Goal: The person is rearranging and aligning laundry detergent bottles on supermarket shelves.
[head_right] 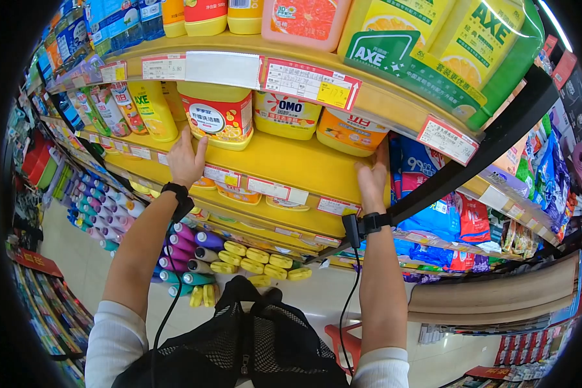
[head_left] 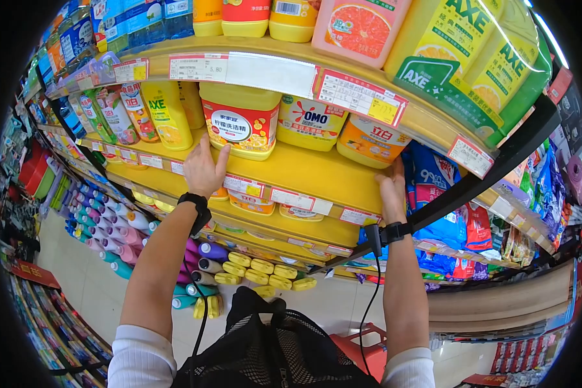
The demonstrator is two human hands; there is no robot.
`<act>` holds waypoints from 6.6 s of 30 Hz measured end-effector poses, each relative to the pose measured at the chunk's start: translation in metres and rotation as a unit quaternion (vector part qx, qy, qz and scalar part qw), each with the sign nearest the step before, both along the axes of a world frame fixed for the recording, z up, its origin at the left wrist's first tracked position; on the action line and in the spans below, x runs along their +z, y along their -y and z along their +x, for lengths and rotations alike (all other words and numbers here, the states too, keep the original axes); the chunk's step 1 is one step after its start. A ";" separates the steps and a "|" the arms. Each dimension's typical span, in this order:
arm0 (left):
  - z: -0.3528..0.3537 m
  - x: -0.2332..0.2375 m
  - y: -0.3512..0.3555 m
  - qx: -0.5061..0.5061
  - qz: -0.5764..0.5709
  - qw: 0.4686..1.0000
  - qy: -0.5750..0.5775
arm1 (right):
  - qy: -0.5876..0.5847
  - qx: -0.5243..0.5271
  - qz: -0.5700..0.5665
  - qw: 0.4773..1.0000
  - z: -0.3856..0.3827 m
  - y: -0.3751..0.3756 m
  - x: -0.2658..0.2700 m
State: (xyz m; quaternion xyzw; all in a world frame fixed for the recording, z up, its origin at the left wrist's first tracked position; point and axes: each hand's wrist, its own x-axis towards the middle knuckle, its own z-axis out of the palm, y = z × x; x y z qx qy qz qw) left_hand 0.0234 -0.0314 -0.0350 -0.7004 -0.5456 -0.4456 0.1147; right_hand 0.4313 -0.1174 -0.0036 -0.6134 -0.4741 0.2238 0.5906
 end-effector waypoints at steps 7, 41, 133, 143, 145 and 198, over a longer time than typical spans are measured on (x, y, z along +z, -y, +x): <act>0.000 0.000 0.000 -0.002 0.010 1.000 0.008 | -0.031 0.065 -0.029 0.997 -0.022 -0.004 0.011; 0.000 0.000 0.000 0.003 -0.024 1.000 0.006 | 0.166 0.131 -0.073 0.975 -0.083 -0.026 -0.001; 0.001 0.002 -0.001 -0.022 -0.003 0.999 -0.024 | 0.026 0.026 0.002 0.999 0.009 0.048 0.005; 0.000 0.002 -0.001 -0.029 -0.016 0.999 -0.018 | 0.136 -0.029 0.045 0.989 0.026 0.002 -0.017; 0.001 0.002 0.000 -0.027 -0.016 0.999 -0.014 | 0.123 -0.026 0.057 0.990 0.020 0.001 -0.010; 0.004 0.003 0.001 -0.025 -0.037 0.998 -0.034 | 0.401 -0.154 -0.181 0.885 -0.022 0.038 0.006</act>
